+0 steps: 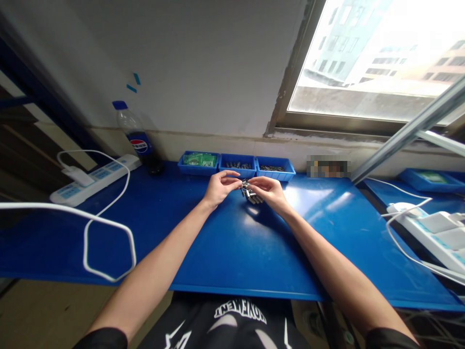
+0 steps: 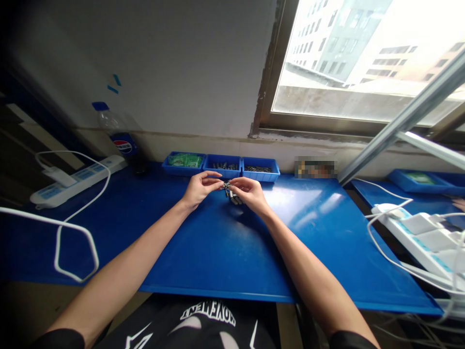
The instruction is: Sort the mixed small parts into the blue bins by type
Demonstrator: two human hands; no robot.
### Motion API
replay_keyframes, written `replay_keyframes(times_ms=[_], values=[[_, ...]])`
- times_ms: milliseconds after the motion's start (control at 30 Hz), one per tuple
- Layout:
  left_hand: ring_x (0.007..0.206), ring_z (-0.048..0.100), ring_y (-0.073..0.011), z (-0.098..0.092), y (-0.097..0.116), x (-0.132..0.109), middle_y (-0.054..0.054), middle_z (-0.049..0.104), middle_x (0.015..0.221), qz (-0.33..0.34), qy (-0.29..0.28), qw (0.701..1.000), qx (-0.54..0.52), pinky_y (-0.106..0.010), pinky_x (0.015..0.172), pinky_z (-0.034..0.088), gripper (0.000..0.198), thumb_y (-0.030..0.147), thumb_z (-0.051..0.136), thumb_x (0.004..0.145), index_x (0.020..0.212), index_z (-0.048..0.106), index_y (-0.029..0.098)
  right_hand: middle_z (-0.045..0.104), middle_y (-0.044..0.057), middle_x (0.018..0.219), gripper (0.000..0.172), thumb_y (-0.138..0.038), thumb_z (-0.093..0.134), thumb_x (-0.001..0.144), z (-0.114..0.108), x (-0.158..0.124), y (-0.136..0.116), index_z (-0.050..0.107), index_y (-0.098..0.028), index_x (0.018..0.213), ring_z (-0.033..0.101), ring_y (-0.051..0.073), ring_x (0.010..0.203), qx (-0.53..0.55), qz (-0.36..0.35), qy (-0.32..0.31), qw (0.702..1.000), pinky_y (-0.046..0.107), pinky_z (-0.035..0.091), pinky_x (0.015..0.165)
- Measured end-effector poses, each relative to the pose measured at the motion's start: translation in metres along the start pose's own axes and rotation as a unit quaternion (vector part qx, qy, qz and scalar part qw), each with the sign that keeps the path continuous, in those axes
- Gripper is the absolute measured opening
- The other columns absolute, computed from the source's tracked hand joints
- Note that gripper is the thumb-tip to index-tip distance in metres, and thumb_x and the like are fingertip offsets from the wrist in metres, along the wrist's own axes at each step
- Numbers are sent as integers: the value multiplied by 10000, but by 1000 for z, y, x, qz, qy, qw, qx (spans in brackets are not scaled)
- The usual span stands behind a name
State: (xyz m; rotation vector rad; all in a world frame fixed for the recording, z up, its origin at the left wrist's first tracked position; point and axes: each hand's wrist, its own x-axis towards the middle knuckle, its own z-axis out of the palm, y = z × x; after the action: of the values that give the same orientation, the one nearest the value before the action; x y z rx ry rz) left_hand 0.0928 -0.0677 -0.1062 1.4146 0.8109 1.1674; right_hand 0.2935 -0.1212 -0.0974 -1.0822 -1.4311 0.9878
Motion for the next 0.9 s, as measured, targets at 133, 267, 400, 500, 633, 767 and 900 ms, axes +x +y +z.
replay_keyframes(times_ms=[133,267,400,500,633,767,900], values=[[851,788,-247,2,-4,0,-96,797,908,7,-20,1000,11,-425,880,657,510,435,909,690,1049,711,132,812,77,979,414,-526,851,737,-1,0,-1,792,-226,1017,761,260,892,38,27,3,999,380,601,781],[854,786,-243,3,-5,1,-98,799,913,13,-22,1000,18,-411,882,651,483,409,907,690,1038,720,132,814,82,973,412,-509,854,741,-3,1,0,799,-216,1024,760,248,862,41,42,11,998,336,585,711],[878,782,-238,2,-7,2,-99,800,924,20,-24,999,28,-401,905,639,449,385,899,694,1023,731,131,816,88,964,400,-503,852,744,-2,1,1,809,-209,1012,751,240,820,39,47,10,998,330,571,682],[901,780,-242,2,-7,3,-104,802,948,33,-31,998,48,-398,913,635,418,376,884,711,1015,736,132,816,87,958,388,-507,849,740,-2,1,-1,814,-212,990,748,239,804,34,49,7,998,337,575,685],[950,777,-243,-1,-5,1,-100,807,1019,80,-23,984,158,-393,929,629,257,352,746,869,1037,760,158,809,86,912,378,-503,841,738,-3,3,1,811,-201,963,742,238,796,24,42,35,998,369,596,742],[1182,715,-252,-9,-5,2,-102,770,1231,164,-78,921,343,-423,1104,542,308,217,521,991,1170,769,175,799,100,1037,400,-480,808,762,-9,8,8,786,-203,1048,735,242,866,14,-1,129,992,386,599,783],[1369,597,-269,-15,-11,2,-114,673,1415,197,-162,860,441,-455,1196,461,492,67,428,947,1359,687,142,696,127,1361,523,-417,786,758,-16,11,13,715,-223,1239,727,262,986,19,-14,177,984,406,604,815]])
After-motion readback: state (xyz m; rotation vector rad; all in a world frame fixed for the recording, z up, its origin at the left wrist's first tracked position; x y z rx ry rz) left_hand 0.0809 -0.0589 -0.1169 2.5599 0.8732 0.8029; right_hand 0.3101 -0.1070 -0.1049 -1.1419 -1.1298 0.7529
